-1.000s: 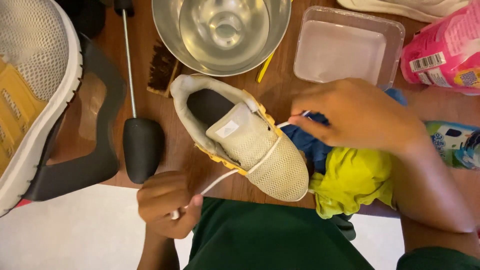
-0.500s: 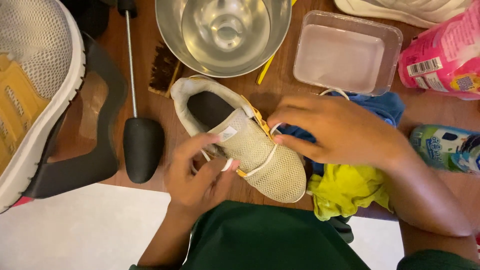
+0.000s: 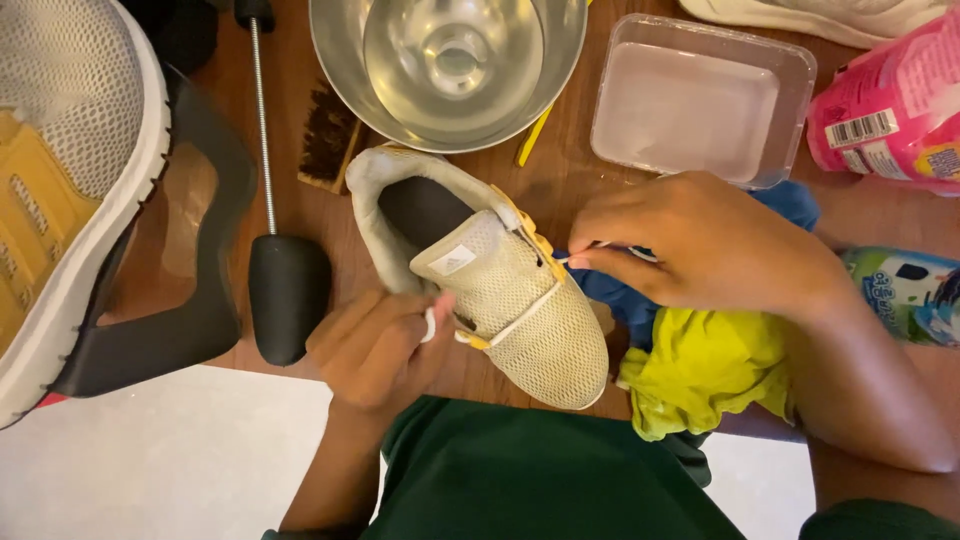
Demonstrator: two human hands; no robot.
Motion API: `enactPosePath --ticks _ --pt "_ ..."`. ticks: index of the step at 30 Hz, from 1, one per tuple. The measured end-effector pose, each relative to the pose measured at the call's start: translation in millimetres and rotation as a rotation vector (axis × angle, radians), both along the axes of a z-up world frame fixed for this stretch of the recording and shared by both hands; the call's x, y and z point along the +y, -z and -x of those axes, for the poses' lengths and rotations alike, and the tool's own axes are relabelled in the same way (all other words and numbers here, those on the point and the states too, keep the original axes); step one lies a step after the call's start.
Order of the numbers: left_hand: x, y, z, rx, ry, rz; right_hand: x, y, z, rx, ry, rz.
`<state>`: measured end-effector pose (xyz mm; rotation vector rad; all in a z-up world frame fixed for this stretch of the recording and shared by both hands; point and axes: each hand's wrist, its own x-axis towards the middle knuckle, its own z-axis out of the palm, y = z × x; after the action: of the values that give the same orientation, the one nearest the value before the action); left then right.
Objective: The person laces a white and yellow sneaker by threading white shoelaces through the eyelets. They pull the laces tight and adjust them while holding the shoe on a wooden table. A blue cloth is briefly used to wipe the shoe's surface.
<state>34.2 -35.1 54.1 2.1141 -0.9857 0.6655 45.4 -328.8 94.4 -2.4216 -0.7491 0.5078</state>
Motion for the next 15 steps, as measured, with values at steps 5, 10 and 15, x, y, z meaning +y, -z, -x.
enactPosePath --ticks 5,10,15 --pt "29.2 26.3 21.3 -0.05 -0.024 0.201 9.1 -8.9 6.5 -0.147 0.052 -0.035" --pt "-19.6 -3.7 52.2 -0.062 -0.063 0.734 27.9 -13.2 20.6 -0.41 0.049 -0.296" --pt "-20.9 -11.0 61.4 0.311 0.598 0.687 56.1 -16.2 49.9 -0.183 -0.12 -0.492"
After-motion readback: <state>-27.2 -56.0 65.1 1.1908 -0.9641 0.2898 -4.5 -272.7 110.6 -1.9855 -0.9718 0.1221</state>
